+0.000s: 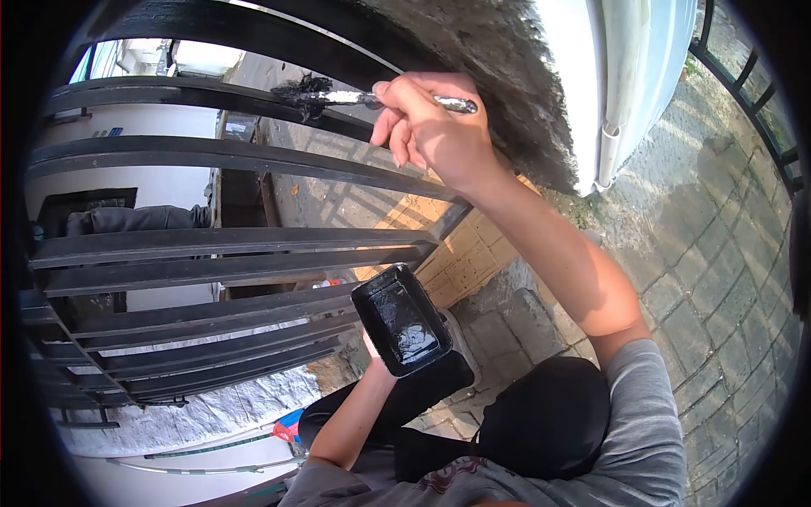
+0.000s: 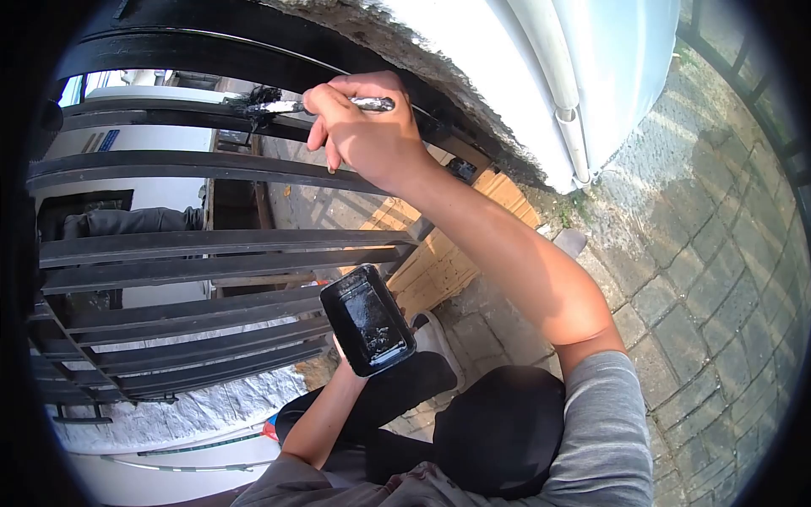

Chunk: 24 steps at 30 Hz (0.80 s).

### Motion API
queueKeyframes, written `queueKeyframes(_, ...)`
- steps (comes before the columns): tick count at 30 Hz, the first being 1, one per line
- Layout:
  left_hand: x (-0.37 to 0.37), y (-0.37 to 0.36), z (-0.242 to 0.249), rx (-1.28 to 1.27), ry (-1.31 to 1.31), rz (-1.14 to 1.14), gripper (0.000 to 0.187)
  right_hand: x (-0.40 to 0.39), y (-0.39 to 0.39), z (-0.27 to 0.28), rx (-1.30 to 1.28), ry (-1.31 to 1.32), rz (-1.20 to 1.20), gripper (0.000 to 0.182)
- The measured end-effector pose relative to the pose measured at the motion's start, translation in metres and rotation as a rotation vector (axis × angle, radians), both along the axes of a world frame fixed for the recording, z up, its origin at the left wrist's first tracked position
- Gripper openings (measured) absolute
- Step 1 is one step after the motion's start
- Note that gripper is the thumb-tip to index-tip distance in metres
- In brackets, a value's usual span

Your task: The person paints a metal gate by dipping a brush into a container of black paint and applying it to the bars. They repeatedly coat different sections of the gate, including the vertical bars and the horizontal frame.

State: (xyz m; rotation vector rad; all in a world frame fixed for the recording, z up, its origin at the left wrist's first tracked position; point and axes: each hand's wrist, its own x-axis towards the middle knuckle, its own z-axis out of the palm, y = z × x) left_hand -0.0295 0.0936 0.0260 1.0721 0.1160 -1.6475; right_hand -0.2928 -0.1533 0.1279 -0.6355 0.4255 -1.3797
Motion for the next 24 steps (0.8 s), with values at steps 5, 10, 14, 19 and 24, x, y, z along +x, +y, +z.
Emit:
queueKeyframes(5,-0.007,-0.008,0.008,-0.001,0.036,-0.029,0.067,0.000,0.013,-0.023,0.109,0.264,-0.108,0.029)
queueKeyframes(10,0.002,0.001,0.000,0.025,-0.016,0.000,0.071,-0.005,0.012,-0.006,-0.194,-0.093,-0.015,0.018)
queueKeyframes(14,-0.001,-0.007,0.019,-0.086,-0.021,-0.034,0.075,-0.012,0.031,-0.028,-0.438,0.449,-0.380,0.007)
queueKeyframes(19,-0.022,-0.012,0.060,-0.357,0.026,-0.144,0.075,-0.052,0.034,0.029,-0.925,0.663,-0.568,0.027)
queueKeyframes(24,-0.044,-0.028,0.090,-0.513,0.065,-0.094,0.084,-0.044,0.019,0.067,-1.319,0.858,-0.698,0.032)
